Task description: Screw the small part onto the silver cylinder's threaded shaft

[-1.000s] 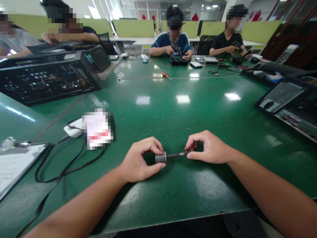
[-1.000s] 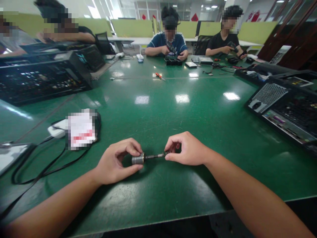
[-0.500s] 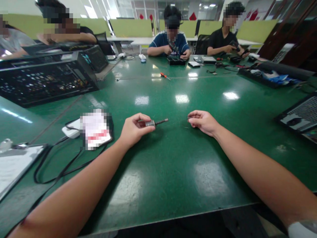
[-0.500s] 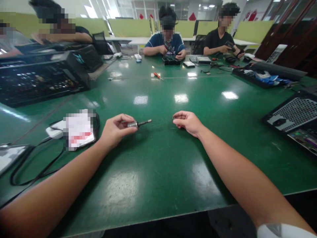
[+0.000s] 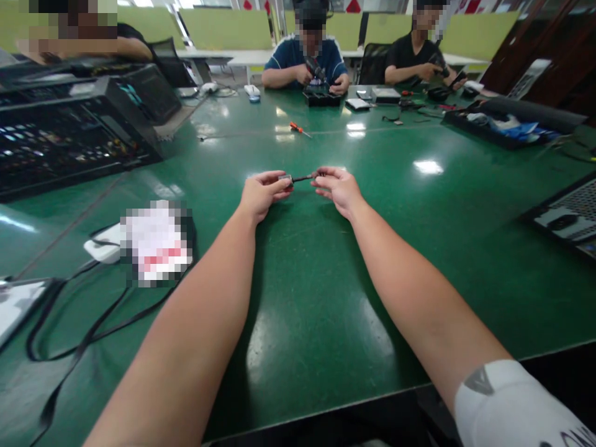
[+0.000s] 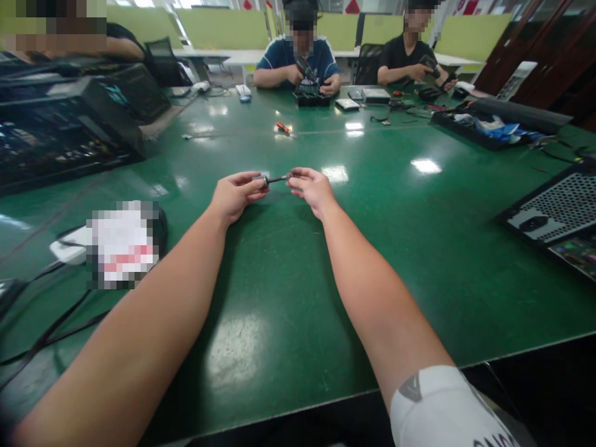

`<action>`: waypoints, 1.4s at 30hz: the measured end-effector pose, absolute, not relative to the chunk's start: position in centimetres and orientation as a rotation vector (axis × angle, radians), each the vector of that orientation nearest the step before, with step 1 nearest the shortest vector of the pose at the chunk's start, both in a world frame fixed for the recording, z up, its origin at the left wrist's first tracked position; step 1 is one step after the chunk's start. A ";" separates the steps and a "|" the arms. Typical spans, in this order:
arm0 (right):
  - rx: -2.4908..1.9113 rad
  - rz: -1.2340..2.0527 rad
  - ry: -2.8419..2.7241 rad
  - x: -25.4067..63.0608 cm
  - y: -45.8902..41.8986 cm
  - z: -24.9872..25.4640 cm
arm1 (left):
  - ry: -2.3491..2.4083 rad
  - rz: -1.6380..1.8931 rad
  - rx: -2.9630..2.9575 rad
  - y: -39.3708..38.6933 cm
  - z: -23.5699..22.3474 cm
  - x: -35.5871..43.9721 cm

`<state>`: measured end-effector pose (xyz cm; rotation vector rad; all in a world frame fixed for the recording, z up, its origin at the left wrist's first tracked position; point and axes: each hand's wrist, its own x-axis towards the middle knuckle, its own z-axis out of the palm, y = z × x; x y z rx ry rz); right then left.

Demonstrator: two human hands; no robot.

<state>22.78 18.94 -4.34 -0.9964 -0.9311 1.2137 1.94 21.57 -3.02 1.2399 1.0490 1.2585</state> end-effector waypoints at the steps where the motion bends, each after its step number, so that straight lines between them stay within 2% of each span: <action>1: -1.004 1.216 -0.936 22.6 18.9 -4.4 | 1.040 1.254 1.246 21.4 -3.0 1.9; 35: -1.162 1.133 -1.237 22.0 17.8 -4.1 | 0.910 1.110 1.351 19.8 -2.5 3.7; 42: -1.133 1.105 -1.048 23.3 14.8 -4.0 | 1.007 1.068 1.366 15.7 -2.5 3.8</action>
